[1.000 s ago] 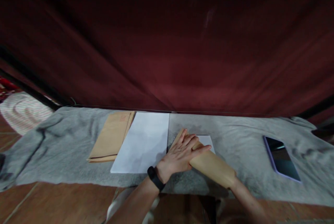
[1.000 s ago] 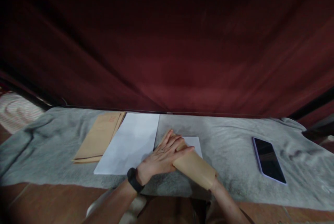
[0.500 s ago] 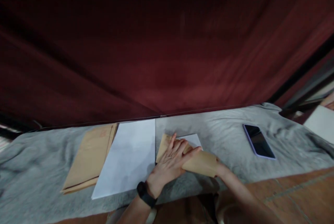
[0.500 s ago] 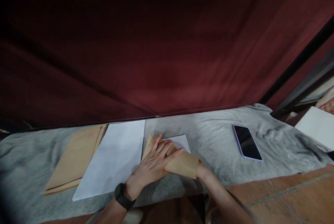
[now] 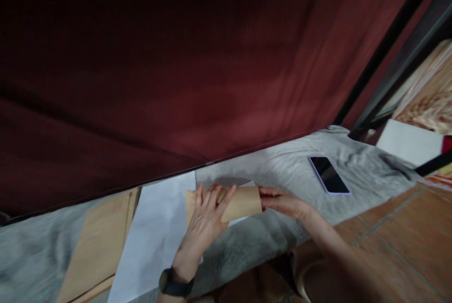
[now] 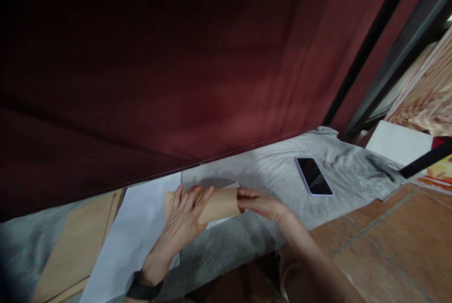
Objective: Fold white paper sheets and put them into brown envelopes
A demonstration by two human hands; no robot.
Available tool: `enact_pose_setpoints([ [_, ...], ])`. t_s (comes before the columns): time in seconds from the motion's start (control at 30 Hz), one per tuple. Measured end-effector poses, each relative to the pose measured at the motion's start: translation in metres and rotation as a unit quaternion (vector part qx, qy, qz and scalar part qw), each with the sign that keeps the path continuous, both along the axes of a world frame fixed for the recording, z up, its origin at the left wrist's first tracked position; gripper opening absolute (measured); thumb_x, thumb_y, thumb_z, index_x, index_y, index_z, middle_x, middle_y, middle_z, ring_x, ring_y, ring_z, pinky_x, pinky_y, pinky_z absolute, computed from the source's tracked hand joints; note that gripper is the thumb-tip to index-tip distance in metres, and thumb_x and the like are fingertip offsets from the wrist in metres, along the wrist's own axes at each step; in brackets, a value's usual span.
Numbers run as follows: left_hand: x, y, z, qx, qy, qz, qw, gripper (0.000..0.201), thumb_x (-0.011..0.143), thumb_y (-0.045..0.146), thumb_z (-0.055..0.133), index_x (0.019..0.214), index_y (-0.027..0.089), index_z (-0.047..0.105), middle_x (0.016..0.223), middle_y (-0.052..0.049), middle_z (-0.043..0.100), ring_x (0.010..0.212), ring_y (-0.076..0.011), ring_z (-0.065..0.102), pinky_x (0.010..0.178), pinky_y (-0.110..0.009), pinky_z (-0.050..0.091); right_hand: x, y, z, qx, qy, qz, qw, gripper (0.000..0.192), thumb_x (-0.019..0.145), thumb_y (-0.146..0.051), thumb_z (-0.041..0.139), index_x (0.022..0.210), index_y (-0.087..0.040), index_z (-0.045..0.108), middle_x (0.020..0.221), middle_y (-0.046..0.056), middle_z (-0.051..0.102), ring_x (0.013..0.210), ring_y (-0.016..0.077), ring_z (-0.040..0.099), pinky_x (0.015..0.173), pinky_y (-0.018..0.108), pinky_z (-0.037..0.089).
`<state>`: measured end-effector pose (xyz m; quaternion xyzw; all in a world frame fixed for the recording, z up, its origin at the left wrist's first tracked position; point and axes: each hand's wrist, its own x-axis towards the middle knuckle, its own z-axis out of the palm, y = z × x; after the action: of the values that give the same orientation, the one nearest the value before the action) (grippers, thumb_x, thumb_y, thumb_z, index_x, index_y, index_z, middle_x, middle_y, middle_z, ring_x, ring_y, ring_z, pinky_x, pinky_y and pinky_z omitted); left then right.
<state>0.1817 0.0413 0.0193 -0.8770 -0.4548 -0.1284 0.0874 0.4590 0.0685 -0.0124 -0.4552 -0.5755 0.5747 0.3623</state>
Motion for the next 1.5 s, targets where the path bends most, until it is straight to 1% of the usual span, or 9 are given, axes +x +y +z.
enact_pose_setpoints([
  [0.1,-0.017,0.005,-0.001,0.035,-0.02,0.045,0.998,0.091,0.083,0.021,0.067,0.163,0.027,0.023,0.136,-0.014,0.057,0.133,-0.0328,0.053,0.124,-0.063,0.02,0.009,0.016,-0.005,-0.047,0.095,-0.012,0.994,0.042,0.089,-0.045,0.064,0.119,-0.017,0.07,0.11,0.01,0.075,0.093,0.0217,0.072,0.086,0.037,0.057],
  [0.23,-0.036,0.01,-0.008,0.043,-0.052,0.087,0.994,0.094,0.085,0.033,0.066,0.164,0.025,0.016,0.134,-0.015,0.059,0.127,-0.0337,0.056,0.121,-0.064,0.025,0.005,0.023,-0.029,0.069,-0.126,-0.142,0.979,0.028,0.092,-0.036,0.056,0.105,-0.018,0.073,0.089,0.007,0.075,0.08,0.022,0.07,0.075,0.034,0.055],
  [0.33,-0.043,0.01,-0.012,0.024,-0.073,0.099,0.992,0.097,0.085,0.037,0.066,0.164,0.027,0.011,0.133,-0.014,0.059,0.128,-0.0337,0.055,0.119,-0.065,0.027,-0.014,0.014,-0.038,0.117,-0.222,-0.15,0.956,0.016,0.087,-0.028,0.066,0.097,-0.017,0.072,0.092,0.01,0.073,0.092,0.0277,0.07,0.081,0.034,0.052],
  [0.47,-0.045,0.01,-0.013,0.01,-0.075,0.115,0.99,0.097,0.084,0.037,0.067,0.163,0.027,0.013,0.134,-0.013,0.059,0.128,-0.0334,0.056,0.119,-0.064,0.027,-0.045,-0.002,-0.029,0.101,-0.438,-0.127,0.884,0.03,0.09,-0.028,0.066,0.116,-0.015,0.065,0.112,0.015,0.071,0.101,0.0291,0.071,0.085,0.034,0.053],
  [0.6,-0.049,0.012,-0.013,0.003,-0.059,0.153,0.987,0.094,0.084,0.035,0.066,0.163,0.025,0.015,0.133,-0.014,0.059,0.127,-0.034,0.056,0.118,-0.064,0.029,-0.056,-0.005,-0.017,0.074,-0.49,-0.114,0.861,0.032,0.091,-0.025,0.064,0.12,-0.012,0.061,0.116,0.016,0.071,0.111,0.0286,0.069,0.093,0.034,0.052],
  [0.83,-0.061,0.014,-0.019,-0.033,-0.062,0.177,0.982,0.098,0.082,0.035,0.069,0.163,0.029,0.014,0.137,-0.013,0.057,0.132,-0.0338,0.054,0.118,-0.062,0.028,-0.047,0.0,-0.021,0.058,-0.467,-0.084,0.878,0.022,0.091,-0.023,0.063,0.111,-0.015,0.064,0.109,0.014,0.074,0.105,0.027,0.071,0.089,0.031,0.051],
  [1.03,-0.063,0.012,-0.018,-0.073,-0.082,0.181,0.977,0.102,0.08,0.03,0.071,0.163,0.033,0.012,0.14,-0.012,0.055,0.134,-0.0342,0.052,0.118,-0.064,0.028,-0.029,0.014,-0.031,0.116,-0.332,-0.089,0.932,0.005,0.086,-0.016,0.061,0.088,-0.021,0.062,0.092,0.006,0.072,0.092,0.0221,0.069,0.081,0.028,0.048],
  [1.27,-0.065,0.015,-0.017,-0.108,-0.101,0.195,0.97,0.101,0.08,0.031,0.072,0.163,0.033,0.013,0.14,-0.011,0.054,0.135,-0.0337,0.052,0.118,-0.062,0.029,0.014,0.041,-0.022,0.183,-0.112,-0.232,0.949,0.015,0.089,-0.038,0.053,0.083,-0.025,0.054,0.077,0.0,0.062,0.075,0.0196,0.059,0.072,0.03,0.046],
  [1.5,-0.067,0.018,-0.024,-0.125,-0.14,0.18,0.965,0.103,0.079,0.031,0.074,0.163,0.034,0.014,0.14,-0.011,0.052,0.134,-0.0339,0.051,0.115,-0.059,0.035,0.001,0.035,-0.006,0.193,0.042,-0.27,0.943,0.026,0.089,-0.047,0.06,0.09,-0.022,0.064,0.082,0.001,0.066,0.079,0.0184,0.059,0.073,0.029,0.047],
])
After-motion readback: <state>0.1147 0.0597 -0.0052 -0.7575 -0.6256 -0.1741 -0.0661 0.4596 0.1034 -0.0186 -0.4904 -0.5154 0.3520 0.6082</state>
